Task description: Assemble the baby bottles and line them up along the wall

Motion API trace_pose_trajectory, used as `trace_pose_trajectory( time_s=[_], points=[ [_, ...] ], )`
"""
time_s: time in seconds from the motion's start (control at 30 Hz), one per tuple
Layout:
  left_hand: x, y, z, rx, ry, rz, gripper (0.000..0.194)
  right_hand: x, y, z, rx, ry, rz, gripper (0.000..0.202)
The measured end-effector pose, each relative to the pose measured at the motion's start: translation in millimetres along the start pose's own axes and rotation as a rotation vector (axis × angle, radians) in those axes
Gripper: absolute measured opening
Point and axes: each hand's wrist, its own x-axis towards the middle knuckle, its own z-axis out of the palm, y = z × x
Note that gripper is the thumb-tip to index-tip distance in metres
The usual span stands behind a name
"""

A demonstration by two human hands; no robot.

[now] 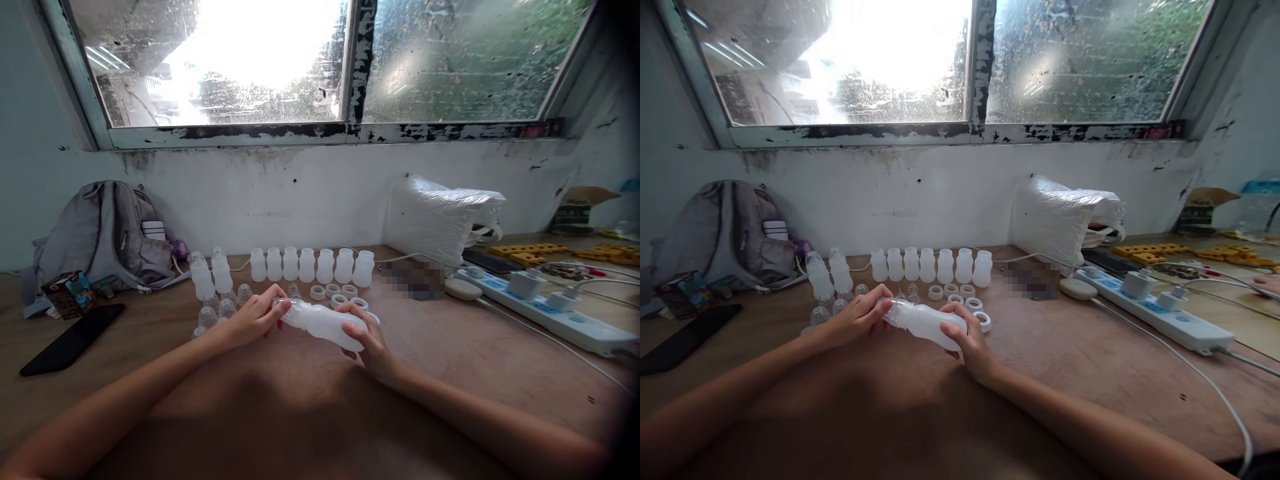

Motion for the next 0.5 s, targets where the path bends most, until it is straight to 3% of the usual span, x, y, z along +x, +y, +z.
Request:
trace_pose_trajectory(
  time_s=[0.17,0.3,0.5],
  points=[
    [-4.3,-0.7,14.0,0.051,0.073,0.050,0.025,-0.7,-5.5,-4.3,-0.186,0.011,-0.108,0.025],
    [-13.5,-9.0,38.4,-0.035,0.185,0.118,0.021,-6.8,-9.1,-8.7,-0.357,-0.050,-0.249,0.024],
    [-25.9,-20.6,67.0,-0.147,0.224,0.183,0.025,-16.6,-5.8,-13.1,-0.450,-0.082,-0.279,0.027]
  ],
)
